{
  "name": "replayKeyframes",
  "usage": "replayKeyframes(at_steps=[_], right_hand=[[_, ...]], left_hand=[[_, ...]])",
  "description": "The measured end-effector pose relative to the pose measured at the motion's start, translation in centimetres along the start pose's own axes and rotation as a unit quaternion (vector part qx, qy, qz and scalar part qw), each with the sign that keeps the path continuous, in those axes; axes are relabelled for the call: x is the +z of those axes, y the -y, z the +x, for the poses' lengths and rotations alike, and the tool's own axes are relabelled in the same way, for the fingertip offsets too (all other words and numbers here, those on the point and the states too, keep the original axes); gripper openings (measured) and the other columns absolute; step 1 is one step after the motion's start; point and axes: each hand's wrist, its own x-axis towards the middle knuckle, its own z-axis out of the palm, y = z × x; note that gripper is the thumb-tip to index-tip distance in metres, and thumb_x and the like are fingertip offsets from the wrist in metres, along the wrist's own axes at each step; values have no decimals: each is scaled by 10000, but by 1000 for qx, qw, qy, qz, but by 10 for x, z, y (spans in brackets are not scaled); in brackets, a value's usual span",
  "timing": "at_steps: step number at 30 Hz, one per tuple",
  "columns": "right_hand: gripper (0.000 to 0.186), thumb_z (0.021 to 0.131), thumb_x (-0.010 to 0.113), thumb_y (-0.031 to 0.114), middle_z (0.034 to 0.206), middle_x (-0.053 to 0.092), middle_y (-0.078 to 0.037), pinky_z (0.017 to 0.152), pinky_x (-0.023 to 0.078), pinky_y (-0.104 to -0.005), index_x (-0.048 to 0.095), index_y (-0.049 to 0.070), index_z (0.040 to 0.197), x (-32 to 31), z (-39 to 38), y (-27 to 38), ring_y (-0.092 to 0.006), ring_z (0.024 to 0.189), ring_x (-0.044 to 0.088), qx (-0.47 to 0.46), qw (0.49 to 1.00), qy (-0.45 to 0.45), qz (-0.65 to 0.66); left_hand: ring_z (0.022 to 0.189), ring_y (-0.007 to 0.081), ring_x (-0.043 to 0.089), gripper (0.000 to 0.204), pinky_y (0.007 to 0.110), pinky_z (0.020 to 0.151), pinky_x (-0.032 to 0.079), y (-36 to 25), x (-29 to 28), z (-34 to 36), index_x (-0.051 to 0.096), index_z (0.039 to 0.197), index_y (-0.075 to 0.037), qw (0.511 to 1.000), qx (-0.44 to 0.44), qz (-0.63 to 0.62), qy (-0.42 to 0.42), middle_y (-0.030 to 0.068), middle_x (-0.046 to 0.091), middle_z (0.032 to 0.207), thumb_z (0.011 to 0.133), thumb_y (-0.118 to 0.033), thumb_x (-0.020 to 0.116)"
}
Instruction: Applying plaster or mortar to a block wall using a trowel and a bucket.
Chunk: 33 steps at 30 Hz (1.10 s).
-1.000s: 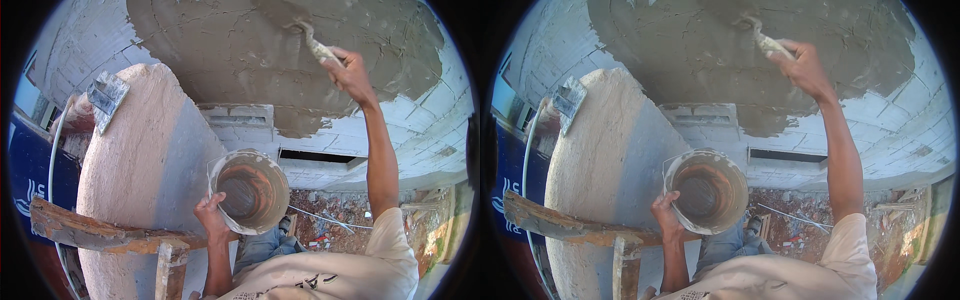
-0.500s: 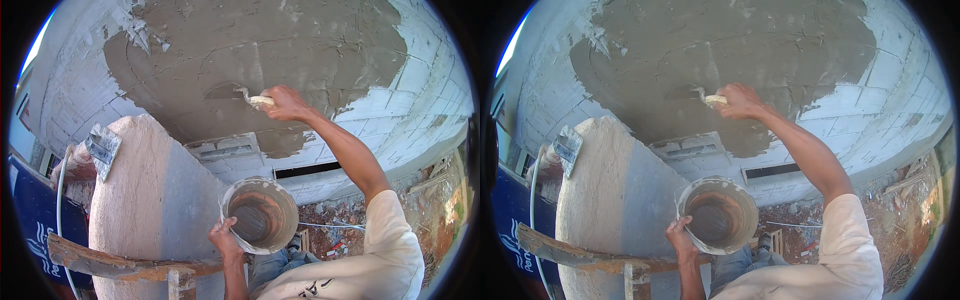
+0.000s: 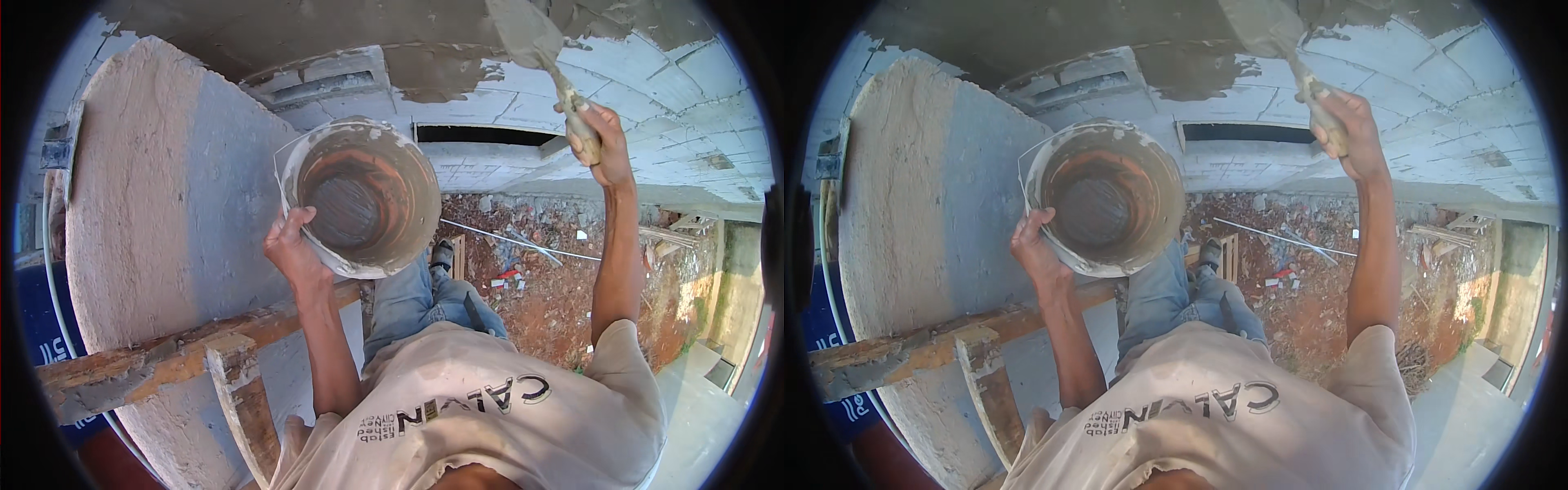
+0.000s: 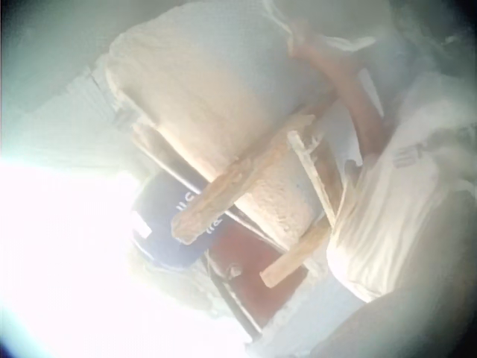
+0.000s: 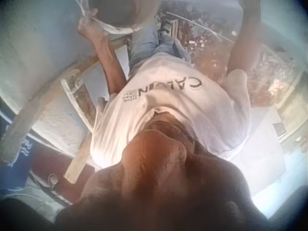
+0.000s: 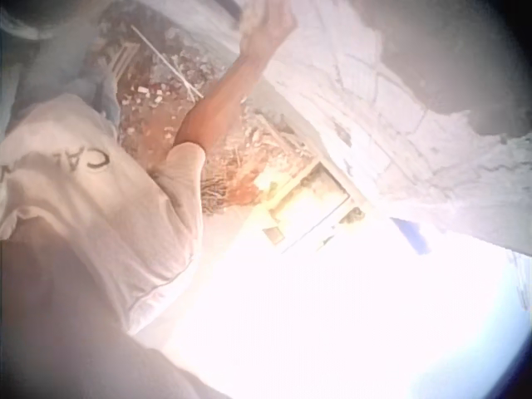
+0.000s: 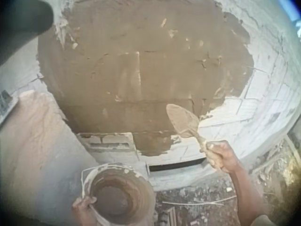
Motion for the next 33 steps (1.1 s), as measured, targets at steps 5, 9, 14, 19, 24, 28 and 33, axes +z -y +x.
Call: replayKeyframes(at_steps=[5, 9, 14, 19, 24, 28, 33], right_hand=[[390, 1045, 662, 280, 660, 630, -67, 342, 394, -217, 691, -92, 1158, 55, -107, -94, -77, 465, 538, 258, 943, 89, 190], [409, 1034, 663, 253, 736, 665, -92, 339, 408, -236, 669, -110, 1222, 66, -157, -125, -98, 485, 566, 321, 892, 86, 307], [453, 1022, 684, 263, 724, 633, -66, 351, 385, -251, 657, -75, 1323, 43, -208, -122, -103, 490, 559, 258, 933, -35, 250], [450, 902, 710, 97, 992, 747, -139, 714, 584, -391, 632, -36, 1325, 111, -190, -96, -256, 809, 733, 8, 973, -156, -173], [598, 798, 707, 39, 1036, 703, -227, 703, 587, -468, 547, 25, 1374, 169, -161, -146, -443, 839, 717, -78, 905, -185, -375], [581, 802, 713, 48, 1039, 706, -207, 672, 587, -478, 615, 24, 1374, 159, -204, -167, -427, 808, 719, -71, 900, -220, -370], [532, 821, 738, 47, 1017, 734, -205, 690, 603, -441, 661, 10, 1345, 155, -218, -106, -394, 811, 745, -32, 927, -146, -344]], left_hand=[[890, 245, 706, 171, 375, 846, 587, 18, 17, 14, 690, 966, 42, 999, 14, 13, 46, 141, 716, 1012, 801, 9, 658], [948, 259, 704, 200, 390, 895, 584, 19, 42, 12, 693, 983, 41, 993, 5, -39, 115, 157, 715, 1073, 795, -11, 651], [1013, 290, 705, 342, 410, 949, 578, 19, 53, 29, 688, 1106, 61, 993, -10, -59, 97, 167, 708, 1129, 777, -24, 648], [1016, 310, 712, 399, 424, 920, 595, 28, 69, 20, 676, 1149, 91, 996, -21, -65, 56, 179, 703, 1131, 762, 1, 644], [963, 315, 718, 349, 432, 861, 611, 28, 116, -6, 686, 1094, 100, 998, -2, -58, 28, 181, 703, 1108, 755, 29, 638], [903, 305, 721, 271, 427, 806, 611, 17, 109, -1, 711, 1009, 90, 996, 57, -63, -3, 183, 715, 1081, 749, 46, 646], [846, 203, 696, 111, 332, 729, 574, 28, 99, -9, 713, 821, 96, 984, 180, -2, 18, 146, 737, 1091, 776, 51, 622]])
